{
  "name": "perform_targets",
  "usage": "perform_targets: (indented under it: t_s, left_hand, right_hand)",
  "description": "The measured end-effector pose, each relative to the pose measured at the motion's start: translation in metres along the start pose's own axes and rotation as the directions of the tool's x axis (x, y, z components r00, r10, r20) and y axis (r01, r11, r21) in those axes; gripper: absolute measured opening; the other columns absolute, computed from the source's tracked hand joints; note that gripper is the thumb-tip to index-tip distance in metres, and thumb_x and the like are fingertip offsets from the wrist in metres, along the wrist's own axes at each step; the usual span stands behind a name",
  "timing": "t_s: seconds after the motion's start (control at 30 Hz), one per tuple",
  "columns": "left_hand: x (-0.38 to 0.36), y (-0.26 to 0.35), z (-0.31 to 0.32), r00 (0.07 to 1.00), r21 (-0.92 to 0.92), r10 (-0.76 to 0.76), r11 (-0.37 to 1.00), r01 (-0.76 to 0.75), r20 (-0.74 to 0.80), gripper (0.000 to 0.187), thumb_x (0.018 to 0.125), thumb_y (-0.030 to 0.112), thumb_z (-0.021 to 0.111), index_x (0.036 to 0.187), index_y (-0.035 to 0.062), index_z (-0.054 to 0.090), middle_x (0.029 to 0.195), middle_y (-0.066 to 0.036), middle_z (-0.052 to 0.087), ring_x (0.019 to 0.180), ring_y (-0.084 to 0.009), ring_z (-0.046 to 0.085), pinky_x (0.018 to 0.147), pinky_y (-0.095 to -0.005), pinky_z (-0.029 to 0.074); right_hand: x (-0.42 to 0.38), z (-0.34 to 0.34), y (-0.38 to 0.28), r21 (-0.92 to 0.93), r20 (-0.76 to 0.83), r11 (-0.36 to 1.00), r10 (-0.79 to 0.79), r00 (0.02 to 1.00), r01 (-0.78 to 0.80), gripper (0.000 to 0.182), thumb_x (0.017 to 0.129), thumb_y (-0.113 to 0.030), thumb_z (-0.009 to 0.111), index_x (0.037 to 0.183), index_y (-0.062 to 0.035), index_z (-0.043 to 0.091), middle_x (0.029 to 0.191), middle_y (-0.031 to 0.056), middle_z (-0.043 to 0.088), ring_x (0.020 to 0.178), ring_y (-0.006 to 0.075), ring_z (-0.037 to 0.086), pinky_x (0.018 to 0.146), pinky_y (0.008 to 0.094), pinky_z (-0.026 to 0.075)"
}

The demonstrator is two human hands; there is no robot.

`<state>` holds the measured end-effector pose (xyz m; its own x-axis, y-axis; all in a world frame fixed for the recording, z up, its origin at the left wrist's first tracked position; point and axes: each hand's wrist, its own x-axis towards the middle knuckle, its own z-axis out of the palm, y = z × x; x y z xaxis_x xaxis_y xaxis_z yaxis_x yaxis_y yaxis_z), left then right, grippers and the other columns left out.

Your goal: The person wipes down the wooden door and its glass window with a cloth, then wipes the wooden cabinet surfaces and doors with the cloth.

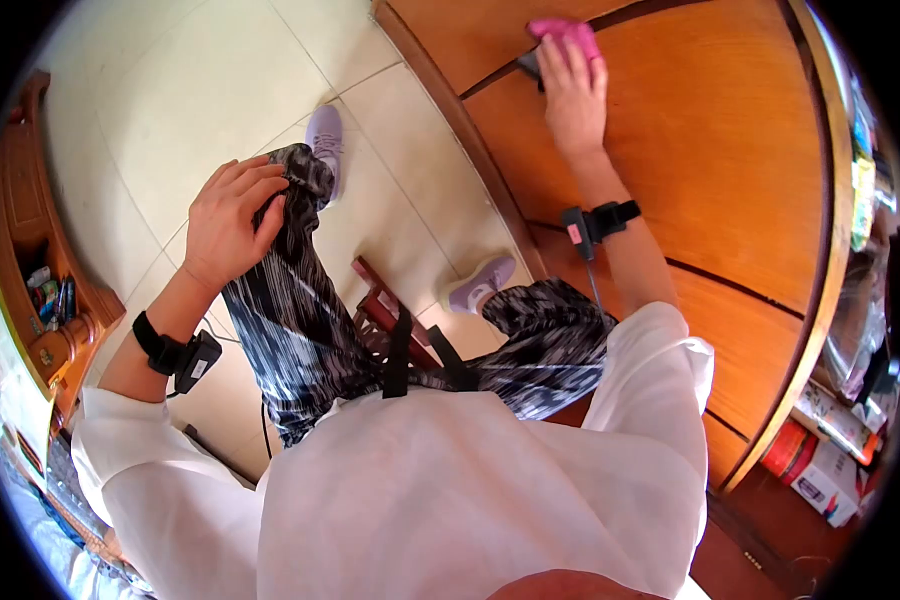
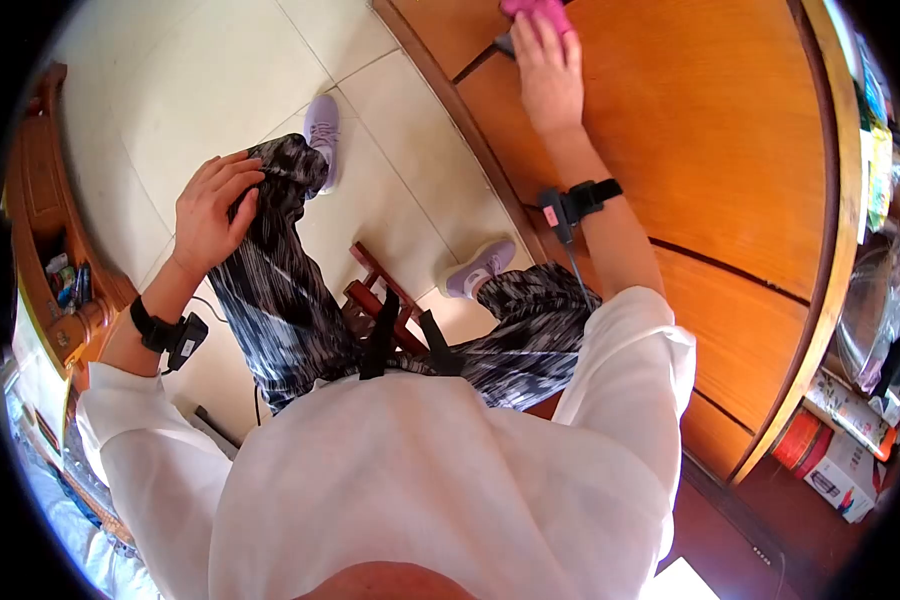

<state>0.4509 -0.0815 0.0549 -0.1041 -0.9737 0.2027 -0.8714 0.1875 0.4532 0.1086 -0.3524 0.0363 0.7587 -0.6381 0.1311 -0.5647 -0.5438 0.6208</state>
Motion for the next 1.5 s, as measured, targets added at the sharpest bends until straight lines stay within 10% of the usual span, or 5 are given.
perform_targets:
  t_s: [0.3, 0.77, 0.9, 1.23, 1.5]
  left_hand:
    - [0.016, 0.011, -0.010, 0.994, -0.059, -0.002, 0.998, 0.009, 0.113, 0.018, 0.076, 0.010, 0.063, 0.092, 0.0038, 0.066, 0.106, -0.010, 0.067, 0.108, -0.0302, 0.060, 0.095, -0.0435, 0.046]
    - [0.017, 0.012, -0.012, 0.991, -0.049, -0.005, 0.999, 0.011, 0.131, 0.017, 0.080, 0.007, 0.058, 0.096, 0.0021, 0.064, 0.106, -0.013, 0.065, 0.109, -0.0327, 0.059, 0.098, -0.0466, 0.043]
    - [0.009, 0.008, -0.006, 0.995, -0.054, 0.028, 0.998, -0.023, 0.092, 0.014, 0.083, 0.010, 0.057, 0.094, 0.0027, 0.064, 0.105, -0.011, 0.066, 0.107, -0.0304, 0.060, 0.096, -0.0429, 0.045]
    - [0.000, 0.001, 0.006, 1.000, 0.029, 0.019, 0.999, -0.020, 0.023, 0.016, 0.086, 0.015, 0.057, 0.095, 0.0060, 0.067, 0.103, -0.006, 0.067, 0.101, -0.0263, 0.061, 0.088, -0.0362, 0.049]
    - [-0.004, -0.002, 0.016, 0.997, 0.118, 0.043, 0.992, -0.034, -0.070, 0.016, 0.085, 0.019, 0.057, 0.090, 0.0078, 0.067, 0.098, -0.005, 0.067, 0.096, -0.0249, 0.062, 0.087, -0.0361, 0.049]
  right_hand:
    - [-0.045, 0.141, -0.103, 0.114, 0.378, 0.885, -0.459, 0.804, 0.451, 0.050, 0.089, -0.018, 0.047, 0.137, -0.0037, 0.048, 0.149, 0.0038, 0.037, 0.142, 0.0206, 0.021, 0.119, 0.0403, 0.008]
    - [-0.142, 0.130, -0.088, 0.155, 0.542, 0.768, -0.592, 0.597, 0.621, 0.044, 0.091, -0.024, 0.044, 0.129, -0.0070, 0.057, 0.143, 0.0015, 0.047, 0.139, 0.0197, 0.028, 0.119, 0.0407, 0.006]
    - [-0.165, 0.098, -0.053, 0.186, 0.564, 0.851, -0.502, 0.656, 0.491, 0.044, 0.090, -0.024, 0.046, 0.130, -0.0090, 0.057, 0.144, 0.0005, 0.046, 0.140, 0.0184, 0.028, 0.119, 0.0414, 0.008]
    - [-0.063, -0.101, 0.081, 0.071, -0.204, 0.995, 0.084, 0.975, -0.070, 0.052, 0.081, -0.015, 0.061, 0.133, -0.0142, 0.054, 0.144, 0.0032, 0.043, 0.136, 0.0262, 0.033, 0.112, 0.0502, 0.023]
    - [-0.128, -0.048, 0.047, -0.140, 0.054, 0.990, 0.017, 0.998, -0.009, 0.055, 0.085, -0.018, 0.054, 0.139, -0.0182, 0.048, 0.149, -0.0062, 0.035, 0.140, 0.0182, 0.025, 0.115, 0.0423, 0.018]
